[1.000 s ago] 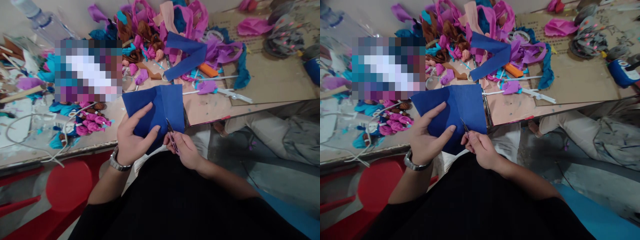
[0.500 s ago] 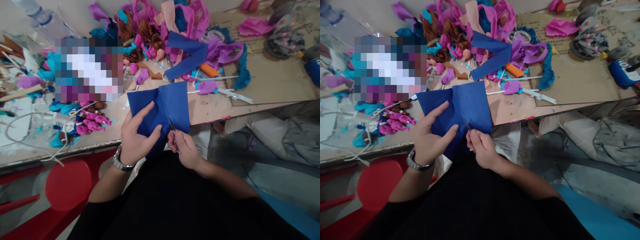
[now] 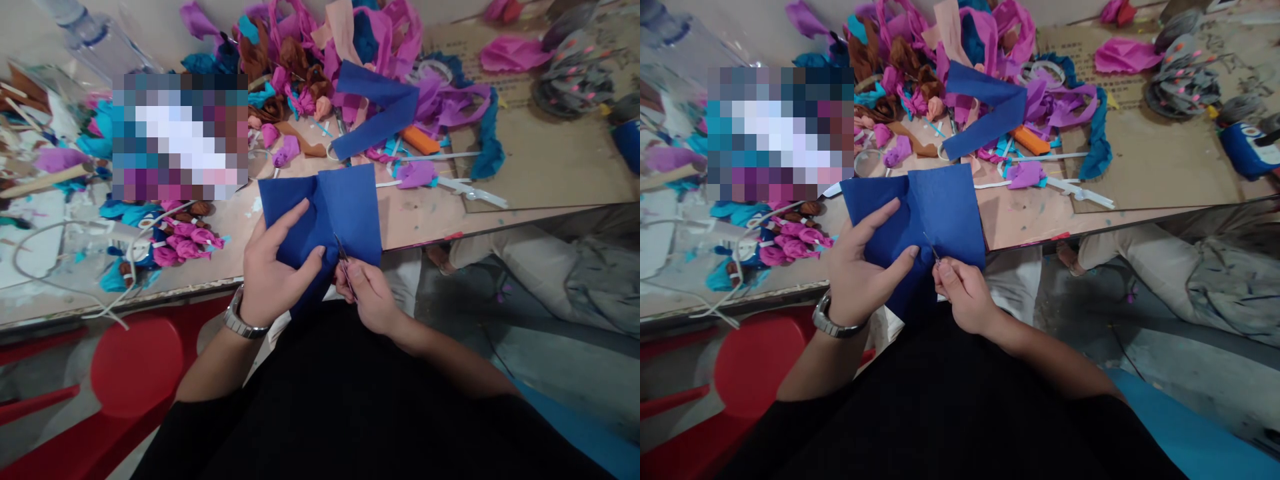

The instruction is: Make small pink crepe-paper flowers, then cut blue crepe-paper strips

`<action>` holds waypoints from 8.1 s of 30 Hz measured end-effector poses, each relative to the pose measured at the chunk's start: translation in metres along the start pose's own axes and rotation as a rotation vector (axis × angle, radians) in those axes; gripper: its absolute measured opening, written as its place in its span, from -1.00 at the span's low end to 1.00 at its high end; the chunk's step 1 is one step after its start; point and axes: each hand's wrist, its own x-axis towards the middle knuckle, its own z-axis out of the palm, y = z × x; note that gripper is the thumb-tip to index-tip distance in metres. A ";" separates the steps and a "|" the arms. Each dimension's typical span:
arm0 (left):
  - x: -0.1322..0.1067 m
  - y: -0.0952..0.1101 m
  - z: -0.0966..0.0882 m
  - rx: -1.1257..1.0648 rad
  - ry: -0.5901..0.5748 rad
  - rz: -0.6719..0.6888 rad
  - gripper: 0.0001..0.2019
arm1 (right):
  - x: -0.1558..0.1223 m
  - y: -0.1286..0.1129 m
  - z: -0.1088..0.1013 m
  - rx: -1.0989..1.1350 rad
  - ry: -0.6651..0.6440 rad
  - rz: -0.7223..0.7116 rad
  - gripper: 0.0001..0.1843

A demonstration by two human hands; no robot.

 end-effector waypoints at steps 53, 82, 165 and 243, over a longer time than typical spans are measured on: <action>0.001 -0.004 0.004 0.004 -0.040 -0.014 -0.36 | 0.003 0.006 0.001 0.323 -0.005 0.208 -0.48; -0.009 0.002 0.004 0.021 -0.032 -0.009 -0.36 | 0.008 0.003 0.004 0.367 0.006 0.199 -0.48; -0.023 0.009 0.000 0.093 -0.001 0.072 -0.32 | 0.002 0.001 0.004 0.209 0.103 0.146 -0.42; -0.026 0.013 -0.004 0.130 0.112 0.186 -0.48 | 0.011 -0.014 0.005 0.153 0.138 0.062 -0.41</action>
